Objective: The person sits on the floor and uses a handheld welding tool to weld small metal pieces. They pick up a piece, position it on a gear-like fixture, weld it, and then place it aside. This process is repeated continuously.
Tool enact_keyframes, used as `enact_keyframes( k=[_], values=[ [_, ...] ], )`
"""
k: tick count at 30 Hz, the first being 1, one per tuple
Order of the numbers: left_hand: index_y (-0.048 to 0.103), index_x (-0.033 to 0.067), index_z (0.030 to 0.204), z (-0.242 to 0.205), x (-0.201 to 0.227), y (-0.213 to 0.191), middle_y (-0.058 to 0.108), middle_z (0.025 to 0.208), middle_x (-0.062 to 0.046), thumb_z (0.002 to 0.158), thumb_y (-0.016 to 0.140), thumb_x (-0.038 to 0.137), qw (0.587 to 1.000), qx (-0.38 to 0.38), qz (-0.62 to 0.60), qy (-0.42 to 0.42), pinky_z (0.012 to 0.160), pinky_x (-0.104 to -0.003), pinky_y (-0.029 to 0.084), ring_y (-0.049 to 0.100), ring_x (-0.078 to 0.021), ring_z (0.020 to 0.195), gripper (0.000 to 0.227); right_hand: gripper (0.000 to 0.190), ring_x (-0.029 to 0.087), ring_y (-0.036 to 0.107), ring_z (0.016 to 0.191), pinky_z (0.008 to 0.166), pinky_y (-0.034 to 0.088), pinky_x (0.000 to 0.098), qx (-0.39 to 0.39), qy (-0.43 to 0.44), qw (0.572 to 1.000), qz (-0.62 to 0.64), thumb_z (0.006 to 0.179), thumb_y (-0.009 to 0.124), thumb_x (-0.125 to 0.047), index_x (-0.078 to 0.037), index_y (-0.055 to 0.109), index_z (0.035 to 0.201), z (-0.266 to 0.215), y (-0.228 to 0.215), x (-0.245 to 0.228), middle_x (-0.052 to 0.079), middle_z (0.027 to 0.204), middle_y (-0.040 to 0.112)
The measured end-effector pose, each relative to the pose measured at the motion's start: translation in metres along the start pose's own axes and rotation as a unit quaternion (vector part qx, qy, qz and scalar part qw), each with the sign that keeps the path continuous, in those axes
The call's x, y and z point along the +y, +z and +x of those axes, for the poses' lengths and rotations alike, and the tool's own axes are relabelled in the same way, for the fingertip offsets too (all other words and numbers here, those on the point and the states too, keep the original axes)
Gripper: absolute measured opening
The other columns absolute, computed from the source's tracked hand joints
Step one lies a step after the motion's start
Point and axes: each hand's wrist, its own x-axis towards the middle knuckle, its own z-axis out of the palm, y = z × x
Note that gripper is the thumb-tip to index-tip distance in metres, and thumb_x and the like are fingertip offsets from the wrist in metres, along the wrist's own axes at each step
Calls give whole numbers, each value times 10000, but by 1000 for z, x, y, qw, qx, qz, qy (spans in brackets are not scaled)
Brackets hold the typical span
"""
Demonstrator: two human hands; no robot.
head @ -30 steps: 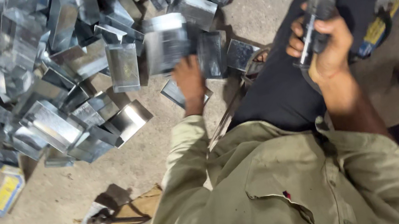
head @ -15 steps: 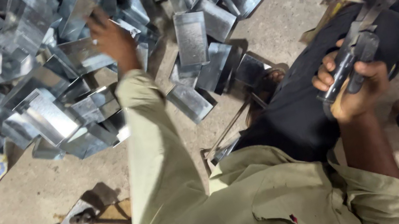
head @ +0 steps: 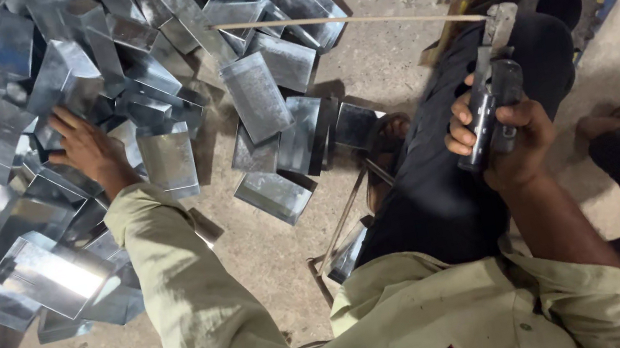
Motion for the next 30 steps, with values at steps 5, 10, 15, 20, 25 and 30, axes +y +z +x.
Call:
enact_keyframes(
  k=[5,10,15,20,25,30],
  values=[
    [388,56,1440,-8,12,10,435,1444,-232,854,701,89,996,59,-51,52,997,-621,441,607,-427,1224,665,598,218,530,763,687,422,371,-20,7,1000,15,824,659,-285,-69,552,1371,3,-2,3,130,940,534],
    [227,-7,1523,-70,49,10,352,1453,-345,762,641,6,991,68,-113,22,934,-608,484,630,-498,1090,866,578,225,520,751,673,416,369,-29,20,997,65,834,639,-279,-106,563,1381,7,-9,9,127,978,537],
    [293,-28,1560,-191,111,14,411,1456,-396,859,564,-15,942,60,-321,73,985,-522,555,644,-511,1123,751,542,223,503,748,682,407,372,-33,2,998,57,846,632,-299,-99,565,1345,1,-11,9,119,908,527],
    [434,7,1345,-306,200,-8,505,1312,-329,605,803,68,908,-110,-366,171,962,-519,491,531,-513,1186,829,515,199,482,713,685,396,360,-22,0,998,57,843,624,-337,-103,560,1297,-3,-11,6,103,909,517],
    [561,28,1318,-274,214,-5,633,1255,-222,815,796,177,897,-88,-391,189,927,-500,535,645,-421,1115,575,558,205,481,768,698,398,356,-17,-5,997,69,835,620,-344,-91,568,1330,-9,-17,3,105,921,519],
    [422,-49,1401,-84,149,11,482,1291,-324,774,797,67,859,186,-434,199,1037,-521,430,503,-472,1200,740,629,213,490,750,683,404,360,-26,7,996,80,821,635,-322,-110,567,1409,-7,-22,12,118,937,530]
  ],
)
